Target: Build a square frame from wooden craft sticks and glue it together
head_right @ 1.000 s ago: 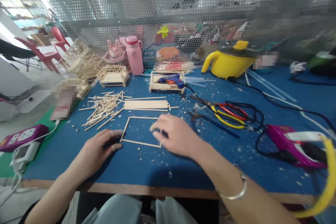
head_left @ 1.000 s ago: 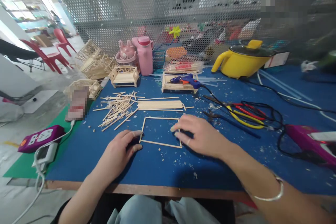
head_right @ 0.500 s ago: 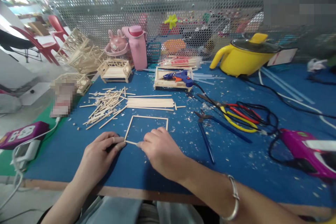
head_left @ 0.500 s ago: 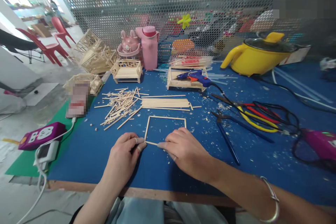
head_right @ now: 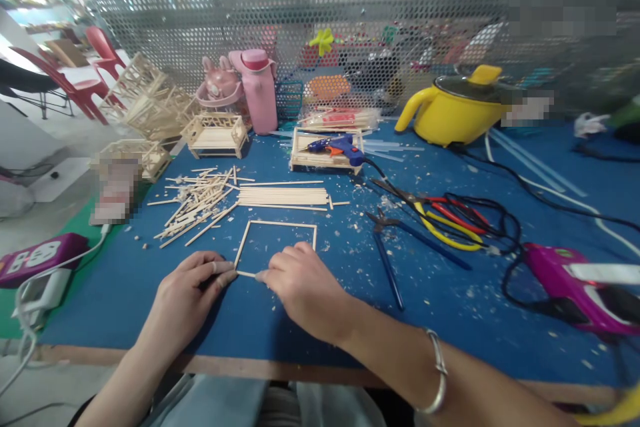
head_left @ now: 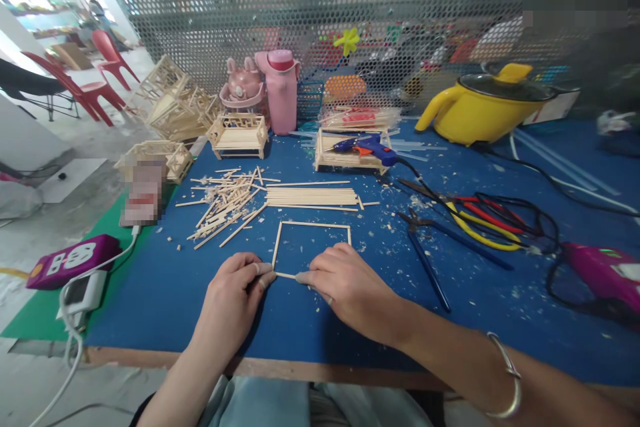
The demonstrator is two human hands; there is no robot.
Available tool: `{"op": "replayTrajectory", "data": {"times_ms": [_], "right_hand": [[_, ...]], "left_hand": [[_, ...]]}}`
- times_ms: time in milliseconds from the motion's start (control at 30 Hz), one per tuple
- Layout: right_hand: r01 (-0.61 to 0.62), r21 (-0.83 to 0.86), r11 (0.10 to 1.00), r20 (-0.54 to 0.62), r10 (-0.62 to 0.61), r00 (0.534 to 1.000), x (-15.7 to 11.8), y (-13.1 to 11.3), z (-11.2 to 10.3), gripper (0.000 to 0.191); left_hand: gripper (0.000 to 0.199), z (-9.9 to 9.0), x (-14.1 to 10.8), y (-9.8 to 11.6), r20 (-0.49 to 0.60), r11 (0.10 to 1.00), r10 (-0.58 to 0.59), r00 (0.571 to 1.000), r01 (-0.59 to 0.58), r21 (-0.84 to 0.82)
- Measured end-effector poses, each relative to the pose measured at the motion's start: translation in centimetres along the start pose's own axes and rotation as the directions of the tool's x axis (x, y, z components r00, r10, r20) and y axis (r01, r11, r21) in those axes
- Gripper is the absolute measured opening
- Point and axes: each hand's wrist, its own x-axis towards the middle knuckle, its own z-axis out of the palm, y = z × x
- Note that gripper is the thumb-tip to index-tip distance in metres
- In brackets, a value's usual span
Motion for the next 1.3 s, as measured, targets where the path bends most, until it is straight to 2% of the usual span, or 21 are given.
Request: {"op": "replayTrajectory", "data": {"times_ms": [100, 200, 267, 333, 367, 400, 500, 567, 667, 733, 800, 1100, 1300], "right_hand": [[0.014, -0.008, 1.0, -0.01, -0.014, 1.0, 0.1, -0.1, -0.3, 0.026], [-0.021, 0.049, 0.999, -0.124, 0.027, 0.992, -0.2, 0.7, -2.1, 0.025], [-0.132, 0.087, 0.987, -0.262, 0.15, 0.953, -0.7, 1.9, -4.1, 0.024], [-0.287, 0.101, 0.953, -0.357, 0.304, 0.883, -1.4, 3.3, -6.1, 0.023], [-0.344, 0.098, 0.934, -0.34, 0.357, 0.87, -1.8, 3.9, -7.1, 0.02], [-0.381, 0.097, 0.92, -0.277, 0.392, 0.877, -2.2, 4.4, -7.8, 0.018], [-0.42, 0.117, 0.9, 0.05, 0.417, 0.908, -2.9, 4.6, -8.8, 0.009], [-0.422, 0.107, 0.9, 0.256, 0.385, 0.887, -2.9, 3.7, -8.4, 0.014], [-0.411, -0.007, 0.912, 0.408, 0.378, 0.831, -2.4, 1.9, -7.2, 0.027], [-0.41, -0.092, 0.908, 0.408, 0.41, 0.816, -2.1, 1.2, -6.6, 0.031], [-0.407, -0.131, 0.904, 0.384, 0.424, 0.82, -1.9, 1.0, -6.3, 0.03], [-0.375, -0.159, 0.913, 0.344, 0.407, 0.846, -2.0, 1.6, -6.3, 0.027], [-0.384, -0.179, 0.906, 0.371, 0.424, 0.826, -1.8, 1.5, -6.5, 0.028]], "left_hand": [[0.024, 0.0, 0.1, 0.0, -0.007, 1.0, 0.002, 1.0, -0.002, 0.005], [0.023, -0.1, 0.1, 0.1, -0.005, 1.0, -0.002, 1.0, 0.002, 0.009], [0.024, -0.1, 0.0, 0.1, -0.009, 1.0, 0.0, 1.0, 0.0, 0.021], [0.025, -0.1, 0.0, 0.0, -0.02, 0.999, 0.008, 1.0, -0.007, 0.04], [0.025, -0.1, -0.1, -0.1, -0.027, 0.999, 0.012, 1.0, -0.01, 0.049], [0.026, 0.0, -0.1, -0.1, -0.036, 0.998, 0.014, 0.999, -0.012, 0.057], [0.026, 0.0, -0.2, -0.2, -0.053, 0.997, 0.02, 0.998, -0.016, 0.07], [0.026, 0.0, -0.2, -0.1, -0.058, 0.997, 0.024, 0.998, -0.019, 0.074], [0.026, 0.0, -0.2, -0.1, -0.058, 0.997, 0.022, 0.998, -0.017, 0.079], [0.027, 0.0, -0.2, 0.0, -0.054, 0.997, 0.016, 0.998, -0.012, 0.08], [0.027, 0.1, -0.2, -0.1, -0.045, 0.997, 0.009, 0.999, -0.006, 0.079], [0.026, 0.0, -0.3, 0.0, -0.018, 0.998, 0.016, 1.0, -0.015, 0.069], [0.026, 0.2, -0.2, -0.1, -0.025, 0.996, 0.037, 0.999, -0.035, 0.08]]}}
